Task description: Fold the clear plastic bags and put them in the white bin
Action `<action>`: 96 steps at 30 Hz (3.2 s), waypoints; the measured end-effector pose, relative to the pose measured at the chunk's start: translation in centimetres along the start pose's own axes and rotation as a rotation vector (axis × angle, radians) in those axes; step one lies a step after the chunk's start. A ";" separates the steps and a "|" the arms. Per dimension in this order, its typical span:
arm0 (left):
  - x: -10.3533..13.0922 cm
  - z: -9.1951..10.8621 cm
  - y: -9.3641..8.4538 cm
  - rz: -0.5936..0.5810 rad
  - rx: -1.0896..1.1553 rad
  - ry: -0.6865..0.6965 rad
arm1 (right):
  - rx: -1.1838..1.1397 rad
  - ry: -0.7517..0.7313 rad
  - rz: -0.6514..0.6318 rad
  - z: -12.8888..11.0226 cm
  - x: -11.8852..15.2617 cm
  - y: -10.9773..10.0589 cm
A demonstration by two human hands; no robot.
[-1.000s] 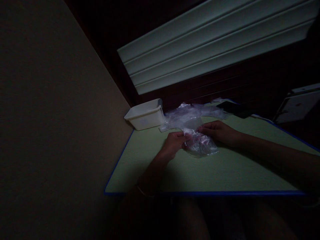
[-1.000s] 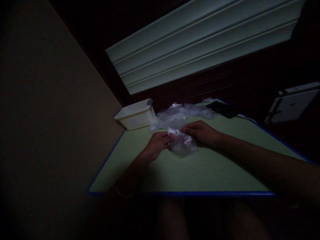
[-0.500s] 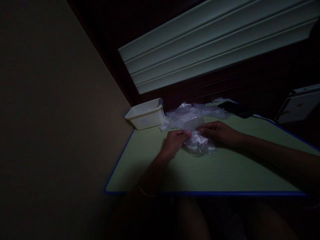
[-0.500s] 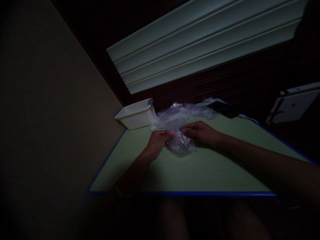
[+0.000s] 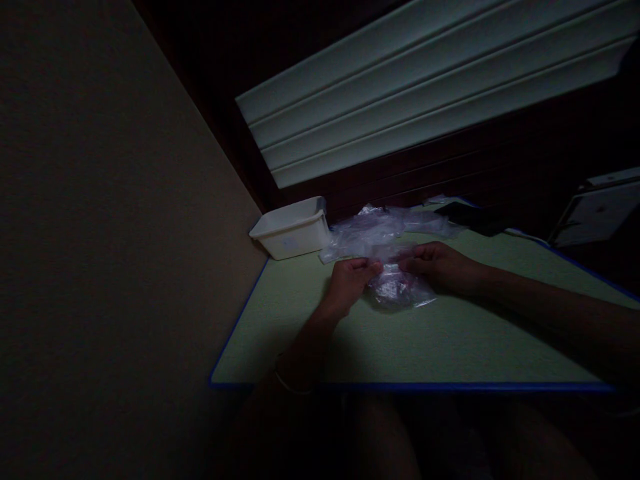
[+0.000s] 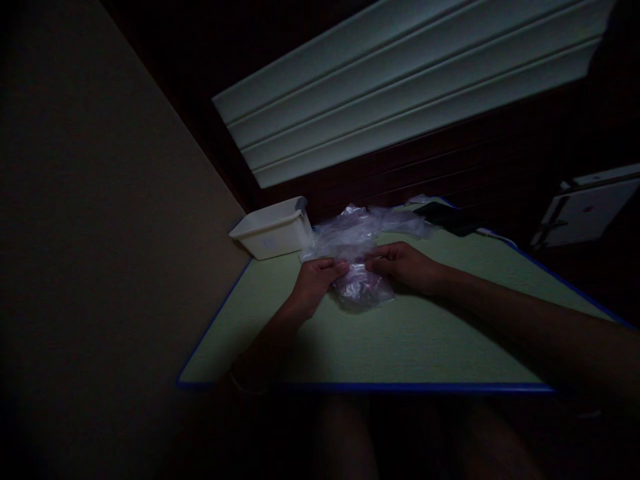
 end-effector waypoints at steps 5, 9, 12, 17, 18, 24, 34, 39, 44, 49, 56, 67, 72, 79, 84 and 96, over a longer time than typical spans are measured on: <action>0.6 -0.4 0.9 -0.153 0.174 -0.155 | 0.030 -0.005 0.119 -0.8 0.3 -0.7; 0.6 -0.7 1.0 -0.169 0.260 -0.216 | 0.197 -0.135 0.149 -2.5 0.8 -0.8; 0.5 -1.0 0.9 -0.151 0.346 -0.269 | 0.402 -0.278 0.145 -4.0 1.3 -0.6; 0.6 -0.9 1.3 -0.162 0.314 -0.261 | 0.737 -0.469 0.067 -5.2 2.3 0.1; 0.6 -0.7 1.3 -0.159 0.283 -0.228 | 0.769 -0.496 0.043 -5.3 2.4 0.3; 0.5 -0.7 0.7 -0.105 0.210 -0.146 | 0.731 -0.443 0.059 -5.2 2.3 -0.1; 0.0 0.4 -0.3 0.065 0.176 0.005 | 0.197 -0.134 0.172 -2.8 0.4 -1.4; 0.2 0.6 -0.1 0.030 0.176 -0.012 | 0.258 -0.158 0.227 -2.8 0.4 -1.9; 0.2 0.2 0.2 -0.034 0.155 -0.041 | 0.227 -0.158 0.214 -2.6 0.2 -1.9; 0.0 -0.1 -0.2 0.028 0.111 -0.011 | 0.213 -0.195 0.175 -3.2 0.5 -1.3; -0.1 0.2 -0.1 0.022 0.103 0.036 | 0.281 -0.259 0.255 -3.9 0.6 -1.8; -0.1 0.7 -0.8 0.088 0.138 0.101 | 0.301 -0.375 0.305 -5.5 1.3 -2.0; 0.1 1.2 -0.4 0.060 0.088 0.161 | 0.247 -0.288 0.326 -4.6 1.1 -1.9; 0.1 1.1 0.0 0.054 0.068 0.152 | 0.224 -0.294 0.436 -4.2 1.1 -2.9; 0.0 0.7 -0.2 0.071 0.114 0.114 | 0.110 -0.337 0.486 -4.0 0.9 -3.9; 0.3 0.3 0.8 -0.009 0.116 0.038 | 0.293 -0.300 0.398 -4.0 1.0 -1.6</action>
Point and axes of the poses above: each hand's wrist, its own x-axis away from the middle knuckle, its own y-axis out of the palm, z = x × y, the point moved 8 cm from there along -x, towards the middle knuckle
